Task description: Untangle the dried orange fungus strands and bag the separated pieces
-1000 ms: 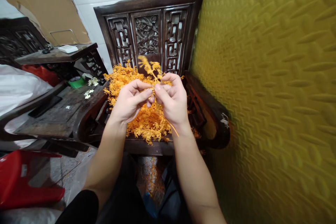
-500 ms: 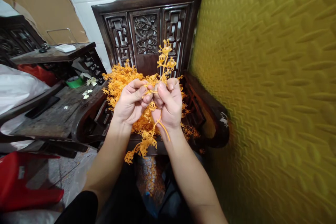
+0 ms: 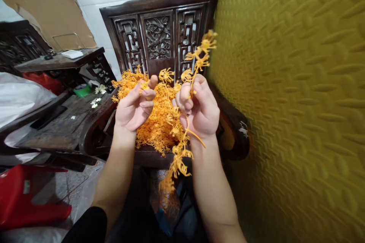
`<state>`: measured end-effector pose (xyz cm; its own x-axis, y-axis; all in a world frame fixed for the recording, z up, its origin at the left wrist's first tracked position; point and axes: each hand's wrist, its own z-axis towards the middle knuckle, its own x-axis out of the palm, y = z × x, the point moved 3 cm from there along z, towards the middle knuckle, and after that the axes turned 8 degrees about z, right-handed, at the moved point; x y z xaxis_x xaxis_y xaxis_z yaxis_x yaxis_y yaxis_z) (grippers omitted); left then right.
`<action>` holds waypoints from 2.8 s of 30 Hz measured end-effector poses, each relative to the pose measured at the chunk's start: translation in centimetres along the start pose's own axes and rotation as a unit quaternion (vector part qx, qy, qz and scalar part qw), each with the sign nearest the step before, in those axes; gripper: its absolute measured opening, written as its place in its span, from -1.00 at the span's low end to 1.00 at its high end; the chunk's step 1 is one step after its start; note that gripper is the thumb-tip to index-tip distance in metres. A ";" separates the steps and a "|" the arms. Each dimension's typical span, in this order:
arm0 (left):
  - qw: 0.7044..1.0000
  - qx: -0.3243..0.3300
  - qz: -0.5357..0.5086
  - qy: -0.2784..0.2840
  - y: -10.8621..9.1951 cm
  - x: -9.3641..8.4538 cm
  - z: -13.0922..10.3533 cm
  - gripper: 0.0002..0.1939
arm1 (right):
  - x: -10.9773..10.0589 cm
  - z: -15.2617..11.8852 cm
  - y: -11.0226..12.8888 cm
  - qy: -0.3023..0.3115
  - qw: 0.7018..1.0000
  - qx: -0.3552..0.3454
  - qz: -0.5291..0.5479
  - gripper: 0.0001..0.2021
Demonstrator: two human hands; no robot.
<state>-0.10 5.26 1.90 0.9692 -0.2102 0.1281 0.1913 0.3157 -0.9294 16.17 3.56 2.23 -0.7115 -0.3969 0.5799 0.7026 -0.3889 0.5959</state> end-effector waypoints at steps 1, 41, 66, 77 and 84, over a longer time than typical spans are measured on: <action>1.000 -0.005 -0.002 -0.007 -0.1 -0.2 0.1 -0.76 | -0.4 0.1 -0.2 0.001 1.000 0.012 0.002 -0.72; 0.923 0.129 0.363 -0.012 -0.6 -1.8 -1.0 -0.66 | -2.1 -0.2 -4.5 0.114 0.967 0.216 -0.077 -0.55; 0.977 0.010 -0.209 0.039 0.1 0.0 -0.3 -0.59 | -0.3 -0.4 -4.2 0.003 0.997 0.061 0.043 -0.75; 0.996 0.021 -0.083 0.014 0.4 -0.7 -0.2 -0.73 | -1.0 -0.6 -2.6 0.053 0.987 0.069 -0.132 -0.83; 0.993 -0.026 -0.114 -0.011 -0.5 -1.5 -0.6 -0.88 | -2.1 -0.7 -2.2 0.050 0.901 0.036 -0.429 -0.79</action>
<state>-1.78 4.87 1.99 0.9049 -0.2494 0.3448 0.3987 0.2132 -0.8920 16.12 4.69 -0.65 -0.9853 -0.0500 -0.1632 -0.1117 -0.5341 0.8380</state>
